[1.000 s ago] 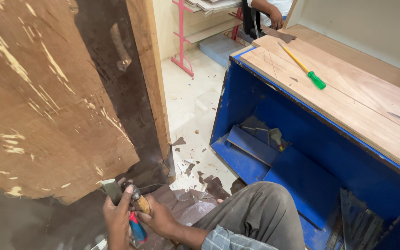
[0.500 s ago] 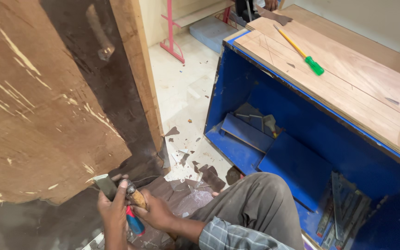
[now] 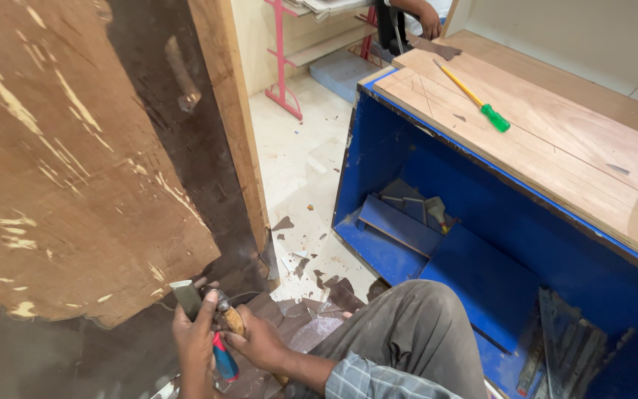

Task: The person sits on the floor and uses a hammer and a scraper to remove dark brown wallpaper from a wooden surface. They repeatedly strike the scraper with the hammer to pry off the material, which falls onto the floor.

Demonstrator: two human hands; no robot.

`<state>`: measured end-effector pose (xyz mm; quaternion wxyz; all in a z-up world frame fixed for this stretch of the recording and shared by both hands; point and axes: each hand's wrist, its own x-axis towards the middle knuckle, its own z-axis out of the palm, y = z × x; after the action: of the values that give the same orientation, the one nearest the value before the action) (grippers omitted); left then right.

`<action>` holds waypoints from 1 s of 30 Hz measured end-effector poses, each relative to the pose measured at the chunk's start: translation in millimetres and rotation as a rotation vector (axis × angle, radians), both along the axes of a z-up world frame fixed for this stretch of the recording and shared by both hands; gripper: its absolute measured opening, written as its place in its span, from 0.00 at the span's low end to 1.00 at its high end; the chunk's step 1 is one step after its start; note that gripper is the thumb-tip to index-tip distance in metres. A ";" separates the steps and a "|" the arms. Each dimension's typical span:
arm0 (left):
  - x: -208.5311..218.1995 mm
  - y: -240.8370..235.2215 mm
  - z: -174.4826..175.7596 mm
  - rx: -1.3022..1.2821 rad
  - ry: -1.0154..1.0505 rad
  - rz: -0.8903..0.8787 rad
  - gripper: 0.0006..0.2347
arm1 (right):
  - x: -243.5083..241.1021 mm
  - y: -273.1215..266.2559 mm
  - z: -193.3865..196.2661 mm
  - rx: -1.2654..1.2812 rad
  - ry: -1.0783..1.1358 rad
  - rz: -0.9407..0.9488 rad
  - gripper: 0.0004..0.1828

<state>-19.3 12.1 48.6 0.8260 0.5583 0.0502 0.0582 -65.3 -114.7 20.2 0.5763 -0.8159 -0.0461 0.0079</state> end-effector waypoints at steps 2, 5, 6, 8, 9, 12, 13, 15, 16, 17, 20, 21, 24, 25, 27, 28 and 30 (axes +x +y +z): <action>-1.4 -0.8 2.2 0.005 0.034 -0.001 0.18 | -2.0 -1.6 4.0 0.040 -0.025 0.001 0.19; -0.5 -3.9 4.7 0.010 0.058 0.004 0.17 | 0.5 -1.2 4.7 0.048 0.017 -0.011 0.19; -0.9 -4.6 4.8 0.014 0.064 0.006 0.16 | 0.1 -0.1 3.2 0.045 0.047 -0.019 0.20; 0.6 -6.5 5.4 0.015 0.073 0.012 0.16 | 1.4 0.5 0.4 0.057 0.023 -0.028 0.20; 0.7 -7.0 5.6 0.016 0.077 0.014 0.16 | 1.6 0.4 -0.4 0.063 0.010 -0.034 0.20; 0.8 -9.2 3.9 0.020 0.049 0.026 0.18 | 0.6 -2.2 -0.1 0.042 0.012 -0.019 0.20; 1.6 -9.2 3.0 0.021 0.040 0.027 0.18 | 1.0 -2.0 0.9 0.032 0.020 -0.023 0.20; 2.3 -9.0 0.6 0.023 0.026 0.031 0.18 | 1.4 -1.5 3.2 0.012 0.039 -0.031 0.20; 2.4 -9.7 -0.7 0.010 0.012 0.036 0.18 | 1.1 -1.9 4.3 0.013 0.058 -0.032 0.20; 2.7 -10.6 -1.6 -0.003 -0.002 0.041 0.19 | 0.8 -2.1 5.4 0.013 0.077 -0.032 0.20; 1.5 -12.3 -1.4 -0.019 -0.032 0.055 0.18 | -0.1 -2.9 6.7 0.019 0.066 -0.031 0.20; 1.1 -12.9 -0.8 -0.021 -0.040 0.060 0.17 | 0.1 -3.3 6.3 0.021 0.052 -0.030 0.20; 0.3 -14.6 0.0 -0.012 -0.089 0.065 0.16 | 0.8 -4.5 2.7 -0.011 0.019 -0.035 0.21; -0.1 -14.4 -0.2 -0.013 -0.075 0.064 0.16 | 0.6 -4.4 1.1 0.042 0.002 -0.022 0.20; 0.7 -14.3 -1.2 -0.019 -0.050 0.056 0.15 | 0.4 -4.8 -2.4 0.143 -0.035 -0.003 0.20; 1.5 -14.0 -1.6 -0.009 -0.069 0.051 0.15 | 0.6 -5.0 -3.8 0.101 -0.025 -0.004 0.19; 2.9 -13.1 -2.0 0.012 -0.108 0.040 0.14 | 0.8 -5.4 -5.4 0.019 -0.002 -0.006 0.19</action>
<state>-16.4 -1.0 46.6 0.8229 0.5581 0.0166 0.1051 -64.5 -120.1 14.8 0.5841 -0.8105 -0.0445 0.0049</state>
